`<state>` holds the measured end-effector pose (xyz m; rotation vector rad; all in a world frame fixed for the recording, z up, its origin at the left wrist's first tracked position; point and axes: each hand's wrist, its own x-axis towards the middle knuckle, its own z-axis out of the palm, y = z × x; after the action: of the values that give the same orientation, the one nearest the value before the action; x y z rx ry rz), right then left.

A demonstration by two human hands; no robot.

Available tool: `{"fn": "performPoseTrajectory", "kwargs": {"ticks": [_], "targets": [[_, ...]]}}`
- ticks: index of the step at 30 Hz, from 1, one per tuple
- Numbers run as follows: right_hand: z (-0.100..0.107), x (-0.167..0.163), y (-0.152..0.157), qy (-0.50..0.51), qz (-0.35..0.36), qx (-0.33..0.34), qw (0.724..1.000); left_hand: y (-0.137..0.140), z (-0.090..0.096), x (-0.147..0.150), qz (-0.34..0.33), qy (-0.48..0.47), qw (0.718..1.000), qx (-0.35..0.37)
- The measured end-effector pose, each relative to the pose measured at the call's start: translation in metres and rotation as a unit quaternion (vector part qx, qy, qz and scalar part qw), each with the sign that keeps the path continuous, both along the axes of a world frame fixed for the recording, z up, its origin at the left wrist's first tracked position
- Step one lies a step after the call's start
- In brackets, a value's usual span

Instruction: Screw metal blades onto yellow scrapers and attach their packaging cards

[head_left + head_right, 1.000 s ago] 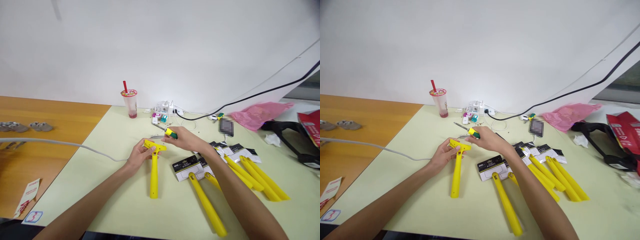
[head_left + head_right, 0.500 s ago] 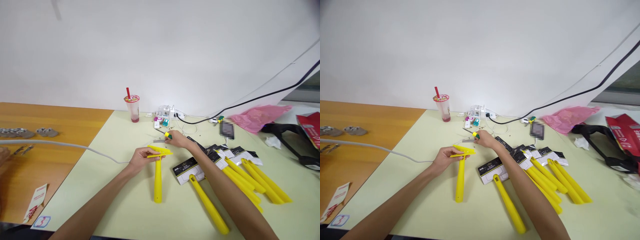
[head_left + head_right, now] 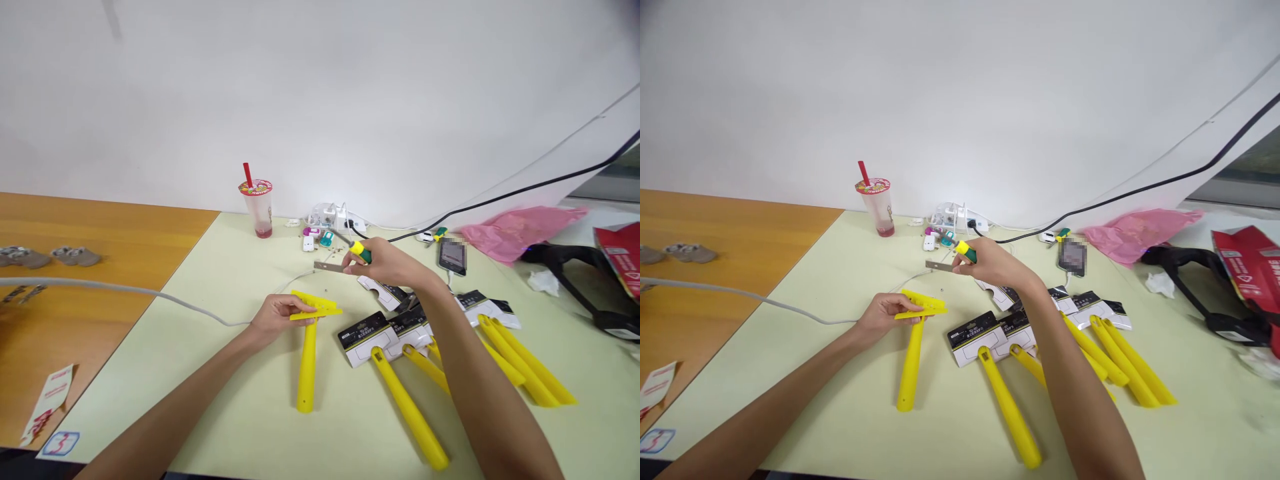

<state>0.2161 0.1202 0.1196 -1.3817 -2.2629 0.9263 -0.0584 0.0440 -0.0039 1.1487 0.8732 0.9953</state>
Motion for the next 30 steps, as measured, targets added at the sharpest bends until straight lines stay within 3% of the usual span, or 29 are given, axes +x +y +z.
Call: {"fn": "performPoseTrajectory", "kwargs": {"ticks": [3,6,11,16,24,30], "targets": [[0.005,-0.003,-0.01,0.052,0.0,0.003,0.999,-0.001,0.002,0.0,-0.01,0.008,1.0,-0.007],[-0.005,-0.016,-0.014,0.075,0.04,-0.031,0.996,-0.002,0.004,0.0,-0.012,0.012,1.0,-0.017],[-0.021,-0.035,-0.015,0.056,0.078,-0.069,0.993,-0.001,0.004,-0.001,-0.005,0.011,1.0,-0.018],[-0.028,-0.038,-0.017,0.047,0.075,-0.063,0.994,-0.001,0.0,0.0,0.003,0.006,1.0,-0.01],[-0.023,-0.039,-0.019,-0.008,0.095,-0.094,0.991,-0.005,0.004,0.004,-0.029,-0.018,0.999,-0.006],[-0.025,-0.037,-0.014,-0.022,0.097,-0.095,0.99,-0.002,0.0,0.005,0.006,-0.032,0.999,-0.017]]}}
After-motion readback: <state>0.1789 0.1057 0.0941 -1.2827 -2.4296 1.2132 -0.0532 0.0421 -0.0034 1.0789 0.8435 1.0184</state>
